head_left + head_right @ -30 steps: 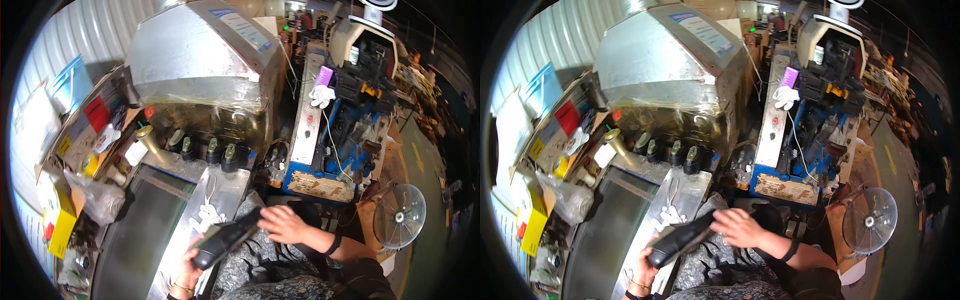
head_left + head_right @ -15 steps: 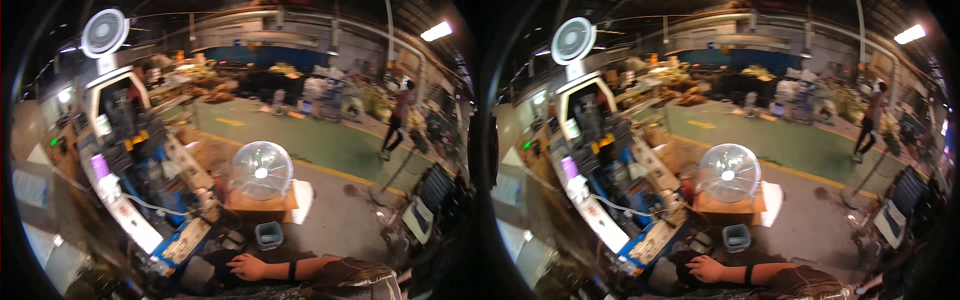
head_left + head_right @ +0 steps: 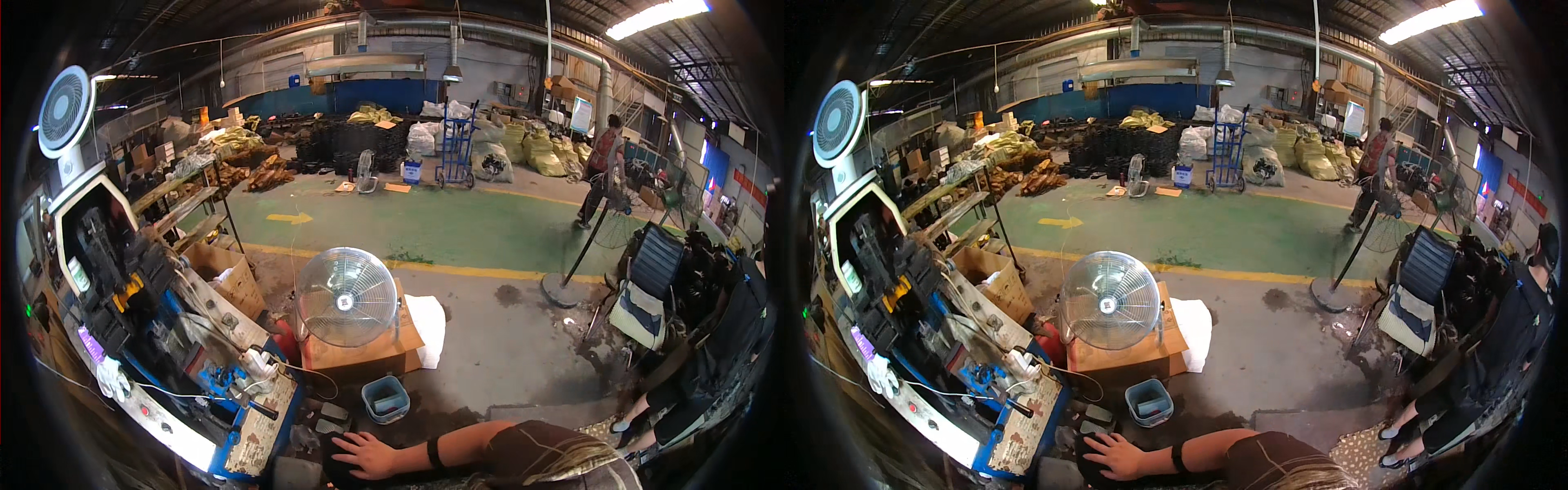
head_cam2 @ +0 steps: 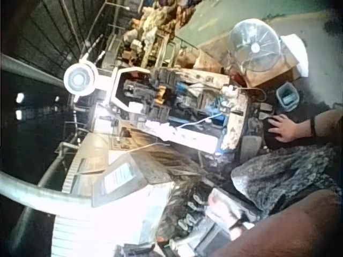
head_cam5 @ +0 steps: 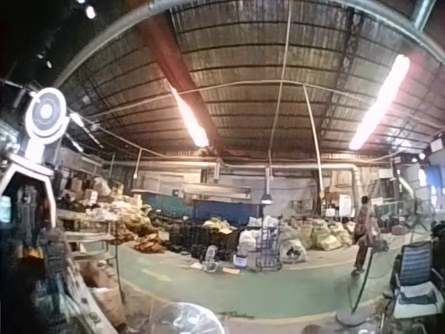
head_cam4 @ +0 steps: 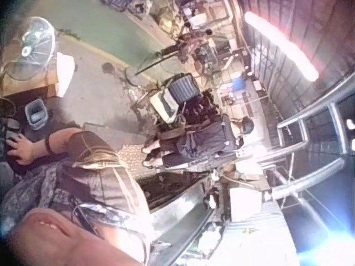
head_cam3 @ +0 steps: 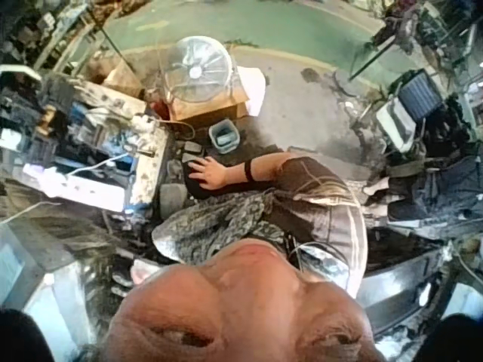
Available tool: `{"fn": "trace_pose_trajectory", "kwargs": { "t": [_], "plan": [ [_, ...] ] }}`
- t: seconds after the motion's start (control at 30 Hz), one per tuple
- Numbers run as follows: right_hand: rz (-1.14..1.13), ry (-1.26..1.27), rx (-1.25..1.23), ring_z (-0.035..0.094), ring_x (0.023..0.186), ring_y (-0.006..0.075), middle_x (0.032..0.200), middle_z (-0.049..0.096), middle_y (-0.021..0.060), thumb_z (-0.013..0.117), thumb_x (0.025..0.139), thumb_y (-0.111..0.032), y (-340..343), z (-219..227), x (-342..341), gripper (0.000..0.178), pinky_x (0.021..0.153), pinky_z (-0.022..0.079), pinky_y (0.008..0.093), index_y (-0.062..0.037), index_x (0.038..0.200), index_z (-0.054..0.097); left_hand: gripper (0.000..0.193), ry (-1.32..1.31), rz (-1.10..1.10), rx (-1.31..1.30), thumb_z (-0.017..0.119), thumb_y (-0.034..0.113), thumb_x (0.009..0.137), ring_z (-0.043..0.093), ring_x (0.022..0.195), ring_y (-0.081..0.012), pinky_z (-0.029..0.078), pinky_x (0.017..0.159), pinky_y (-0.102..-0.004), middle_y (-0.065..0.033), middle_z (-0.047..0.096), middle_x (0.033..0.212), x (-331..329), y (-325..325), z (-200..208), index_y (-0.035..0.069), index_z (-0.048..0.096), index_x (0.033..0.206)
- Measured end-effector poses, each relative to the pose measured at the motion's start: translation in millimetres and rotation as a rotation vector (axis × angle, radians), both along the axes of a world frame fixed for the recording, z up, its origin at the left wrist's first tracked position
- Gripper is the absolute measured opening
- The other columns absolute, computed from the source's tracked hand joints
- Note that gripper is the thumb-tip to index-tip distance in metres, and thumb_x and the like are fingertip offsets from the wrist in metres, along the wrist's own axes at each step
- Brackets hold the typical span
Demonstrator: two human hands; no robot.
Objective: Assembling shoes by placing them into industrial machines and inspecting soles on a conveyor belt.
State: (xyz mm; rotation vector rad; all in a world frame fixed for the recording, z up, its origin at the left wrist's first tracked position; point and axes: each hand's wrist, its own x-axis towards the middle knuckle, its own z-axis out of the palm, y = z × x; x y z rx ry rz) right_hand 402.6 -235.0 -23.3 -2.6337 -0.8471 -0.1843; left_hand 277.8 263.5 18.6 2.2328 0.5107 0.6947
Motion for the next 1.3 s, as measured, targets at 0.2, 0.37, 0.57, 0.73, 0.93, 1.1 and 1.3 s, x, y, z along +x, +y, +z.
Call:
{"fn": "trace_pose_trajectory", "kwargs": {
  "t": [0.2,0.37,0.57,0.73,0.93,1.1,1.3],
  "plan": [
    [0.004,0.113,-0.018,0.05,0.122,0.0401,0.148,0.041,0.0197,0.056,0.094,-0.04,-3.3,13.8,6.0,0.064,0.091,0.044,0.0555,-0.0191,0.151,0.033,0.021,0.186,-0.367,0.724,0.054,0.023,0.093,0.058,0.099,-0.0348,0.046,0.09,-0.0438,-0.0143,0.063,0.111,40.3,-167.5,-23.5,0.006,0.063,0.102],
    [0.077,0.358,0.015,0.024,0.14,0.0472,0.161,0.016,0.0183,0.052,0.095,-0.044,-13.4,20.9,7.4,0.062,0.108,0.029,0.0603,-0.0207,0.15,0.035,0.012,0.032,-0.543,0.886,0.055,0.019,0.089,0.059,0.095,-0.0298,0.046,0.086,-0.0437,-0.0092,0.063,0.102,68.6,-176.1,-52.7,0.01,0.063,0.09],
    [0.115,0.39,0.184,0.028,0.138,0.049,0.16,0.019,0.0191,0.053,0.094,-0.044,-29.6,9.9,8.8,0.058,0.105,0.033,0.0622,-0.0185,0.146,0.044,0.027,0.126,-0.634,1.023,0.058,0.026,0.087,0.06,0.101,-0.0294,0.047,0.087,-0.0459,-0.0097,0.066,0.104,91.1,-206.0,-64.6,0.011,0.07,0.105],
    [0.069,0.361,0.196,0.03,0.137,0.0485,0.159,0.021,0.0196,0.055,0.092,-0.044,-40.6,1.4,12.8,0.059,0.104,0.034,0.062,-0.0186,0.145,0.046,0.027,0.226,-0.572,0.713,0.057,0.03,0.092,0.058,0.104,-0.0317,0.047,0.093,-0.0455,-0.0108,0.067,0.106,102.0,-230.1,-57.4,0.009,0.07,0.102],
    [0.029,0.365,0.203,0.035,0.134,0.0479,0.158,0.023,0.0205,0.056,0.09,-0.044,-49.0,-1.7,18.5,0.059,0.102,0.037,0.06,-0.0194,0.144,0.047,0.029,0.317,-0.581,0.819,0.059,0.035,0.091,0.058,0.107,-0.0333,0.046,0.096,-0.0439,-0.0123,0.068,0.104,116.6,-237.2,-55.8,0.009,0.073,0.093],
    [0.029,0.368,0.185,0.038,0.132,0.0474,0.159,0.021,0.0206,0.056,0.091,-0.045,-49.4,-4.6,20.8,0.059,0.102,0.038,0.0578,-0.0196,0.144,0.047,0.03,0.413,-0.598,0.834,0.059,0.036,0.091,0.057,0.112,-0.0346,0.045,0.098,-0.0445,-0.0128,0.07,0.104,117.7,-244.9,-47.7,0.011,0.074,0.093],
    [0.042,0.397,0.129,0.038,0.132,0.0461,0.161,0.017,0.0179,0.054,0.094,-0.045,-43.4,-3.3,22.1,0.059,0.103,0.037,0.0572,-0.0212,0.147,0.043,0.031,0.423,-0.57,0.838,0.059,0.036,0.091,0.056,0.113,-0.0351,0.044,0.099,-0.0449,-0.0131,0.068,0.11,116.2,-240.8,-47.7,0.009,0.073,0.093]
  ]
}}
